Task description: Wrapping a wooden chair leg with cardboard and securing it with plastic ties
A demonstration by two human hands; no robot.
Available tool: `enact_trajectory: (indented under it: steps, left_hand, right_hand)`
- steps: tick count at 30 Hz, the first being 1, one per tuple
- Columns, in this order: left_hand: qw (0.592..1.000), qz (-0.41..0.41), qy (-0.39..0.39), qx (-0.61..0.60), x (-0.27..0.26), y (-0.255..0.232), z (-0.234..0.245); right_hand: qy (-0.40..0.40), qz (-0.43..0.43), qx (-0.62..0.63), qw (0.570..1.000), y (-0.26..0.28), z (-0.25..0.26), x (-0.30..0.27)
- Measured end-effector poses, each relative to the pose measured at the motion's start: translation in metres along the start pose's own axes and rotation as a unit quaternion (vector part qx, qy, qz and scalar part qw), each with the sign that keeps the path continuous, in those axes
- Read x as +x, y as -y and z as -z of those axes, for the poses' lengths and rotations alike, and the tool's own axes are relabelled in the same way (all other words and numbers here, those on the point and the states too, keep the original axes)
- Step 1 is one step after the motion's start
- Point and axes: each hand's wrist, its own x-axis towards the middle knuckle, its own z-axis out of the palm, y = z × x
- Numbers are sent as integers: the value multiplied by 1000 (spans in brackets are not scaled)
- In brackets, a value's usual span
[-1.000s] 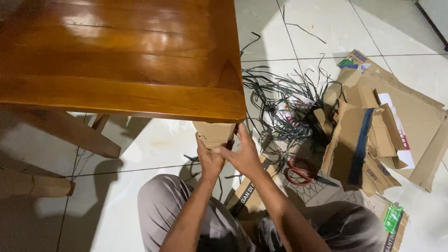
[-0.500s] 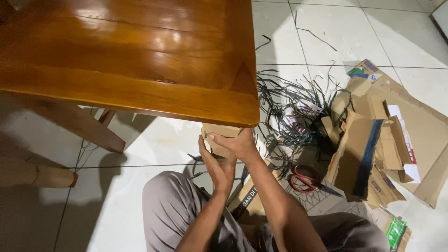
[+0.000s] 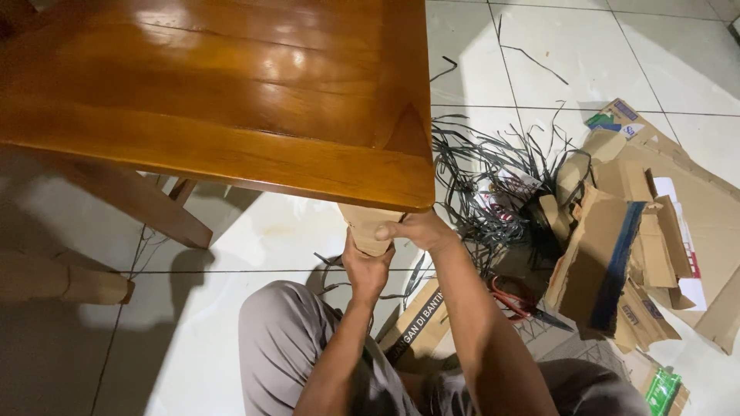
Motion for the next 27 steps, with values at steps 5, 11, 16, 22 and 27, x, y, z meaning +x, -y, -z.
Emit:
enact_trajectory:
  steps: [5,11,16,22,27]
  left_hand:
    - [998,-17,54,-28,7,-22,12]
    - [996,1,84,-31,13,-7,12]
    - [996,-11,78,-30,5,-27,8]
    - [997,-27,64,-42,4,-43,7]
    - [999,-36,-3,13,-2,-46,10]
  right_hand:
    - [-13,-17,199,980,-21,18,6]
    - [-61,-21,263,963,-24,6,19]
    - [-87,-45,194,976,-42,11,29]
    - [-115,-70,114,984,-70,19,31]
    - [-145,-91,46,984,-99,30,19]
